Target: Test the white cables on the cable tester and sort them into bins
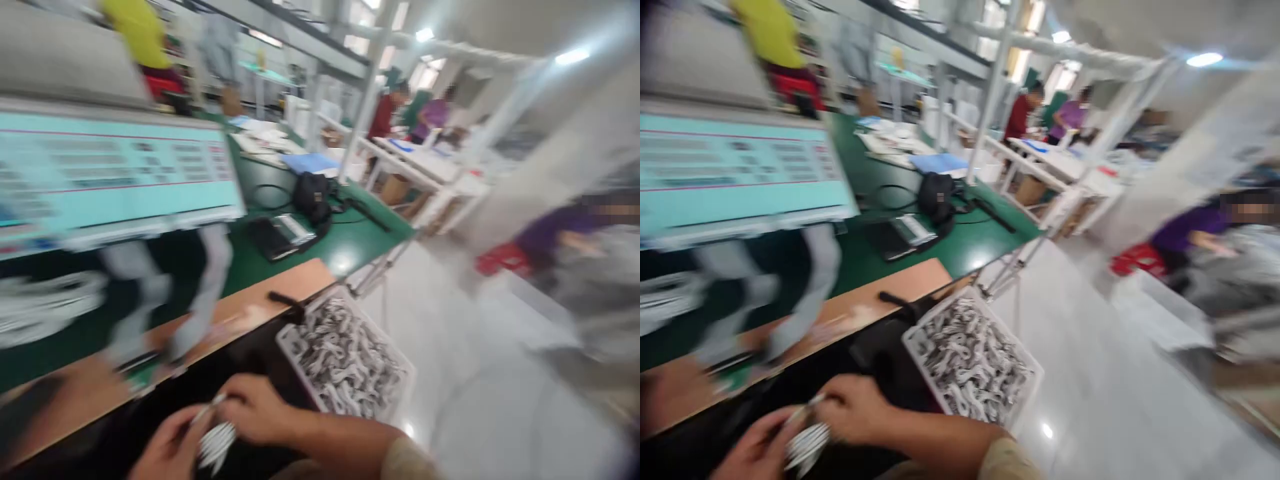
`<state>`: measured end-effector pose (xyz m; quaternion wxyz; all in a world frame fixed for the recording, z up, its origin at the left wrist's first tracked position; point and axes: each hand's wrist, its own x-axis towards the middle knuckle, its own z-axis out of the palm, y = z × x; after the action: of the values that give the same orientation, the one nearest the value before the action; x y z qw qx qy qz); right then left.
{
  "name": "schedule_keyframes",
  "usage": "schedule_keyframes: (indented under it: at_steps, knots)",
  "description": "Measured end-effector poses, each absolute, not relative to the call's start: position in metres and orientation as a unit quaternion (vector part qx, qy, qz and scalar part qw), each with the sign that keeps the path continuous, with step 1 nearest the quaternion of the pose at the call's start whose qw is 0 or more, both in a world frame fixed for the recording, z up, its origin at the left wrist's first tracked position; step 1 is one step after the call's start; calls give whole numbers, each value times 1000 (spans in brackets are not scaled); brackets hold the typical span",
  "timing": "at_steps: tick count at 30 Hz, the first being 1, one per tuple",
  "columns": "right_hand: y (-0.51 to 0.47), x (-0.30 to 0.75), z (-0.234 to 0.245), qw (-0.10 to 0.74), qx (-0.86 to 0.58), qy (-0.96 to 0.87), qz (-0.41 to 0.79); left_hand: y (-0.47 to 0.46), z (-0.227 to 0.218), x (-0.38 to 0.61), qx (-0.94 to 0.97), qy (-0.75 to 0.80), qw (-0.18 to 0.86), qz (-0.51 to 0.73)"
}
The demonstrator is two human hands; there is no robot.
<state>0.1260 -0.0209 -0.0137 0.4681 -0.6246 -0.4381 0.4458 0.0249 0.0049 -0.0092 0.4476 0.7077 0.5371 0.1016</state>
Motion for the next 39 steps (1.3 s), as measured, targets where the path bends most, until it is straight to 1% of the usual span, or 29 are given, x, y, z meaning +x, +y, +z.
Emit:
schedule_keyframes:
  at_steps: [2, 4, 5, 7, 11, 15, 20, 25, 28, 32, 39]
  knots:
    - [-16, 124, -12, 511, -597, -427, 447, 11, -8, 6, 613, 582, 479, 238]
    - [-3, 124, -13, 537, -556, -412, 483, 16, -8, -5, 509, 570, 528, 370]
    - [5, 122, -14, 541, -541, -405, 501, 19, -8, -9, 469, 559, 548, 409]
    - [18, 115, -15, 537, -528, -394, 527, 24, -9, -13, 425, 554, 569, 434]
    - [27, 102, -8, 532, -521, -385, 545, 30, -8, -21, 411, 547, 579, 444]
    - [29, 104, 1, 540, -535, -384, 524, 36, -5, -23, 434, 517, 591, 442]
    - [29, 109, 4, 551, -535, -375, 519, 44, 2, -21, 473, 490, 605, 412]
    - [28, 108, 6, 558, -533, -376, 512, 54, 12, -29, 576, 465, 574, 351]
    - [30, 107, 8, 565, -517, -325, 555, 58, 17, -33, 615, 445, 555, 341]
    - [34, 106, 8, 584, -480, -237, 611, 58, 18, -31, 594, 451, 559, 362]
    - [37, 104, 8, 596, -465, -209, 620, 56, 11, -21, 539, 488, 540, 424]
